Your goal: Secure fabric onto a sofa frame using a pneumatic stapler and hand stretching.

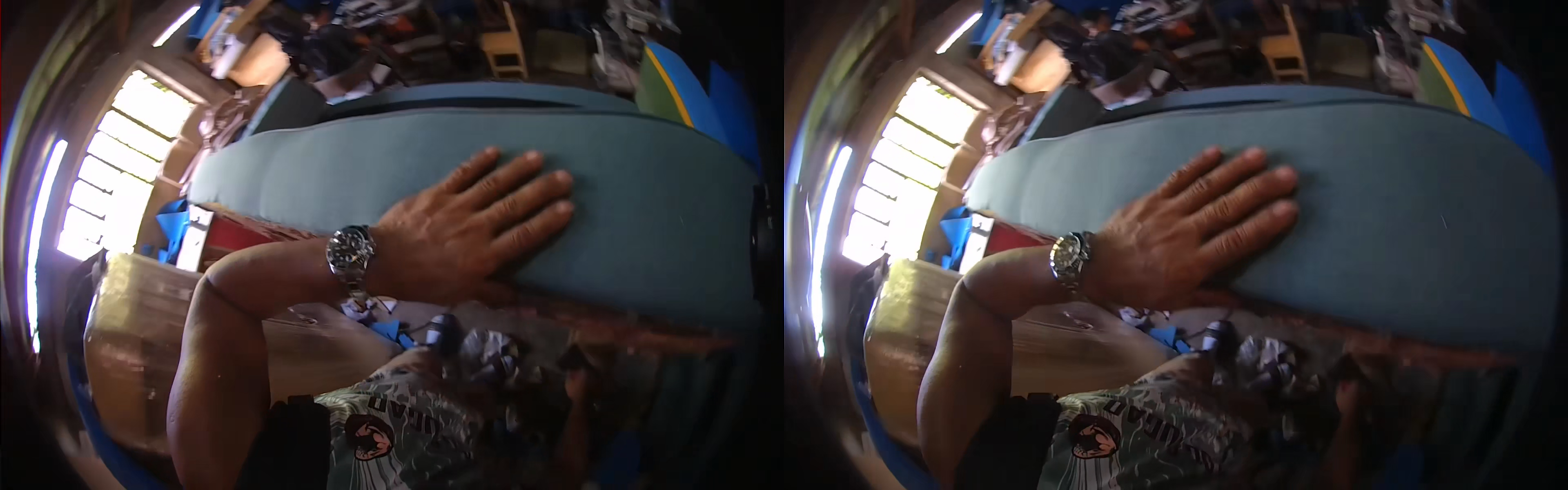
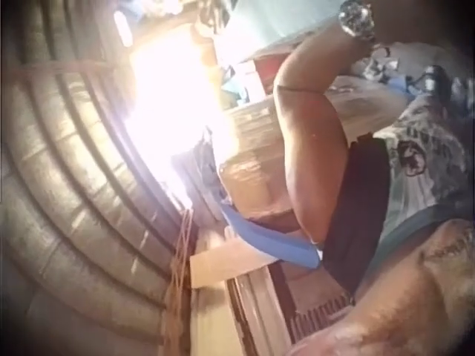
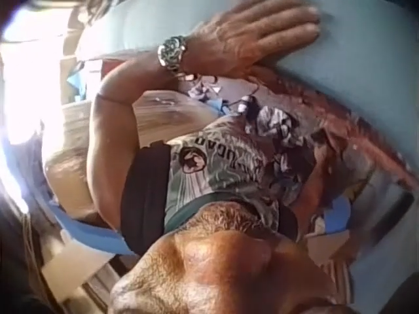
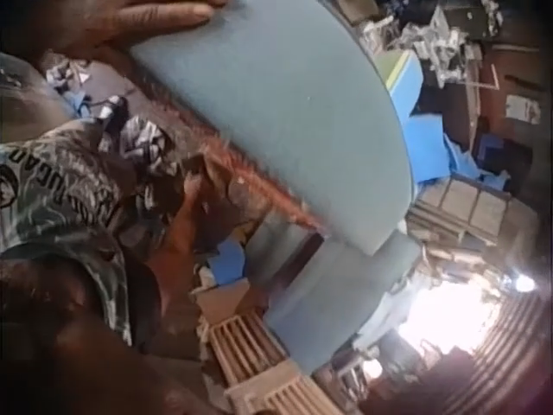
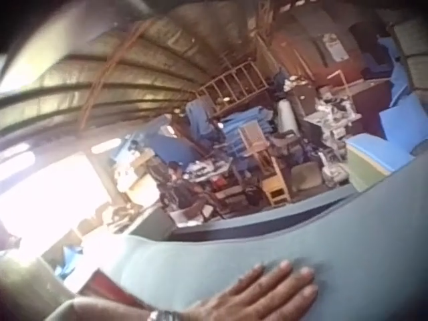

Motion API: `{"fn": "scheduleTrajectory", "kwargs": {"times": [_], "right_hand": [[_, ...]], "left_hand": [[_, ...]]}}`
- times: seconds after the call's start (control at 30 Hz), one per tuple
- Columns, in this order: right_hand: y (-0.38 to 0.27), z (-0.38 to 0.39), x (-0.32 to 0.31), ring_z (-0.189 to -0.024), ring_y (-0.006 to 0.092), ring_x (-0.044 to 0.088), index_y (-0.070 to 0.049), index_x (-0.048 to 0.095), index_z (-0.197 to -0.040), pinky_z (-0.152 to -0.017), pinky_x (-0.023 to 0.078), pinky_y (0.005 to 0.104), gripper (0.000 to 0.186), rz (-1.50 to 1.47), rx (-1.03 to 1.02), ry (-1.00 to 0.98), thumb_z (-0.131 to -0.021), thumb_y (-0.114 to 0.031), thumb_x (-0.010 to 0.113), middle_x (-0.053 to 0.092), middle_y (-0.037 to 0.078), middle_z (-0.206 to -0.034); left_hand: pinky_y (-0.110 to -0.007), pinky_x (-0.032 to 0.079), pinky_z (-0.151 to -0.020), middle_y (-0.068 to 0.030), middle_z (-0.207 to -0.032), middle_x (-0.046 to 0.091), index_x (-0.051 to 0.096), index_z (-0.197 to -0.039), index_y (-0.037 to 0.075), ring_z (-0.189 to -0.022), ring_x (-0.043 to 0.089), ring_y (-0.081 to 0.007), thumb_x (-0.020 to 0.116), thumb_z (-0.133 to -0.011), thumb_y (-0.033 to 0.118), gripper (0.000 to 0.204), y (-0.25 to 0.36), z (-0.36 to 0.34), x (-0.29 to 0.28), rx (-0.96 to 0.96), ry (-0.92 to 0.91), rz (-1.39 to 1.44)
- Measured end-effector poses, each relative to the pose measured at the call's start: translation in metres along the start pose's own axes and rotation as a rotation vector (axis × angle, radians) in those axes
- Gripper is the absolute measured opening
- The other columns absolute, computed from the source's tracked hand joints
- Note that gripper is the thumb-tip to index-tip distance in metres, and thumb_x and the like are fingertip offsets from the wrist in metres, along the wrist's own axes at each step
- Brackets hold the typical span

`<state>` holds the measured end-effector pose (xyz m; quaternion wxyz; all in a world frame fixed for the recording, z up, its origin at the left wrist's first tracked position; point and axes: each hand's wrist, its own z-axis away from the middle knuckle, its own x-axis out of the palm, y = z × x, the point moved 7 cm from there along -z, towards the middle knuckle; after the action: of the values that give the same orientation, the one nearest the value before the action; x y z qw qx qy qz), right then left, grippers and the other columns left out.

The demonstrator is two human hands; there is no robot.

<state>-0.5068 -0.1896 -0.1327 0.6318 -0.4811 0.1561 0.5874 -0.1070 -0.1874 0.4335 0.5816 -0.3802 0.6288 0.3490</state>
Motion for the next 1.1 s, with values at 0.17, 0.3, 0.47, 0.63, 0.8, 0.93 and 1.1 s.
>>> {"fn": "scheduleTrajectory", "kwargs": {"times": [0.17,0.3,0.47,0.63,0.8,0.93,1.1], "right_hand": [[-0.091,0.079,-0.017,-0.088,0.0476,0.07,0.0,0.065,-0.104,-0.074,0.055,0.052,0.042,-0.298,-0.043,0.301,-0.09,-0.038,0.077,0.071,0.026,-0.095],[-0.18,0.152,-0.053,-0.092,0.0428,0.07,-0.002,0.067,-0.103,-0.078,0.055,0.0502,0.039,-0.497,0.083,0.387,-0.088,-0.036,0.079,0.071,0.022,-0.1],[-0.287,0.188,-0.106,-0.1,0.0321,0.071,-0.005,0.069,-0.117,-0.081,0.057,0.0421,0.045,-0.615,-0.289,0.896,-0.083,-0.031,0.084,0.072,0.015,-0.11],[-0.321,0.181,-0.131,-0.104,0.0251,0.072,-0.001,0.065,-0.127,-0.085,0.059,0.0382,0.054,-0.649,-0.425,1.014,-0.084,-0.027,0.085,0.072,0.013,-0.118],[-0.345,0.181,-0.159,-0.109,0.024,0.071,0.006,0.057,-0.138,-0.093,0.06,0.0396,0.051,-1.118,-0.62,0.825,-0.097,-0.02,0.07,0.069,0.017,-0.126],[-0.361,0.184,-0.174,-0.111,0.0229,0.071,0.007,0.054,-0.143,-0.092,0.061,0.0389,0.049,-1.235,-0.702,0.792,-0.101,-0.015,0.064,0.067,0.017,-0.131],[-0.364,0.188,-0.192,-0.093,0.0336,0.073,-0.004,0.074,-0.105,-0.086,0.058,0.0421,0.03,-0.485,-0.49,1.206,-0.081,-0.017,0.088,0.075,0.013,-0.103]], "left_hand": [[-0.053,0.015,-0.129,-0.0172,-0.172,0.017,0.021,-0.165,0.009,-0.16,0.014,-0.0353,0.08,-0.08,0.049,0.111,0.01,0.001,-0.006,0.03,0.042,-0.051],[-0.052,0.015,-0.129,-0.016,-0.172,0.019,0.022,-0.165,0.009,-0.16,0.015,-0.0345,0.076,-0.085,0.049,0.104,0.019,-0.002,-0.006,0.072,0.038,-0.103],[-0.055,0.015,-0.129,-0.0118,-0.172,0.019,0.021,-0.165,0.014,-0.159,0.016,-0.0341,0.071,-0.091,0.049,0.096,0.019,-0.011,0.016,0.206,0.046,-0.161],[-0.058,0.017,-0.128,-0.0082,-0.173,0.018,0.02,-0.167,0.022,-0.159,0.016,-0.0354,0.071,-0.091,0.046,0.094,0.033,-0.014,0.039,0.289,0.051,-0.245],[-0.06,0.018,-0.127,-0.0067,-0.174,0.017,0.019,-0.167,0.026,-0.159,0.016,-0.0374,0.076,-0.09,0.041,0.097,0.036,-0.017,0.038,0.285,0.029,-0.323],[-0.055,0.015,-0.129,-0.0052,-0.174,0.016,0.02,-0.166,0.028,-0.16,0.014,-0.0345,0.08,-0.085,0.042,0.102,0.035,-0.013,0.033,0.297,0.051,-0.259],[-0.055,0.016,-0.129,-0.0053,-0.174,0.017,0.02,-0.166,0.028,-0.159,0.015,-0.0346,0.089,-0.077,0.037,0.113,0.034,-0.012,0.033,0.292,0.062,-0.246]]}}
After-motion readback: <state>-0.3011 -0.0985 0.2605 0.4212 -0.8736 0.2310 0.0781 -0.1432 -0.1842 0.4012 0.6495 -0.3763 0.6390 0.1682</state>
